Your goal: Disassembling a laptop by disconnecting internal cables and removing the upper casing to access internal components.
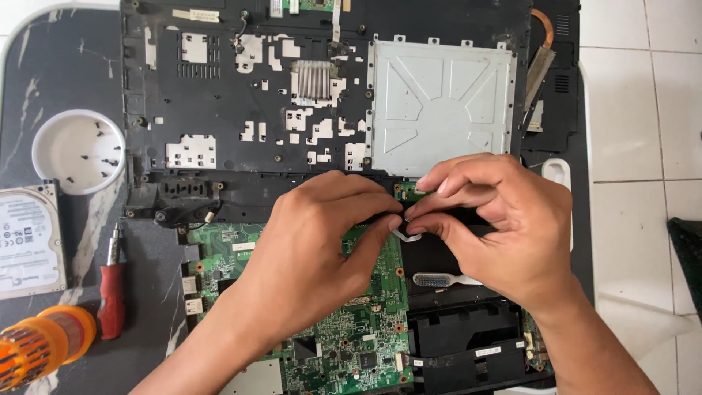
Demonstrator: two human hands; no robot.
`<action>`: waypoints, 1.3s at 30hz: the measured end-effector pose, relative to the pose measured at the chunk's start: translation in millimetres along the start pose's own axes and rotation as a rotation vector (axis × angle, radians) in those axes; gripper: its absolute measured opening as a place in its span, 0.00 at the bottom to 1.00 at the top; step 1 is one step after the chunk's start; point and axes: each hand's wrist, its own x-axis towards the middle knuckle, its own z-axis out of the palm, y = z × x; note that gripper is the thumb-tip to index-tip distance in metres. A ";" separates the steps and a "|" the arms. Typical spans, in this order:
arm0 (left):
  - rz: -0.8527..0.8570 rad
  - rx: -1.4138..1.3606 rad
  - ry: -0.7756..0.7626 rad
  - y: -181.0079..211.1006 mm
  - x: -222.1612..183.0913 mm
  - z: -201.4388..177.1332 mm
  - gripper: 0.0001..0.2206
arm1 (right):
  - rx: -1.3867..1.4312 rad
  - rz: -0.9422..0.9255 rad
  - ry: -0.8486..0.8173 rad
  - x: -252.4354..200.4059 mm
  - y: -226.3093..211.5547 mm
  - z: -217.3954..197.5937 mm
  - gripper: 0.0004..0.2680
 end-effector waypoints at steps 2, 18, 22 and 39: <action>-0.029 -0.028 -0.012 0.7 0.7 -1.0 0.06 | -0.009 -0.002 0.005 0.1 -0.3 1.4 0.12; -0.125 -0.127 0.037 3.4 0.6 1.7 0.04 | -0.284 -0.235 -0.111 7.0 -0.4 -9.2 0.17; -0.187 -0.164 -0.013 5.4 -1.0 1.3 0.06 | -0.280 -0.212 -0.164 7.0 -3.5 -4.7 0.13; -0.190 -0.199 0.017 4.2 -0.6 3.5 0.06 | -0.250 -0.086 -0.088 6.2 -8.3 1.2 0.03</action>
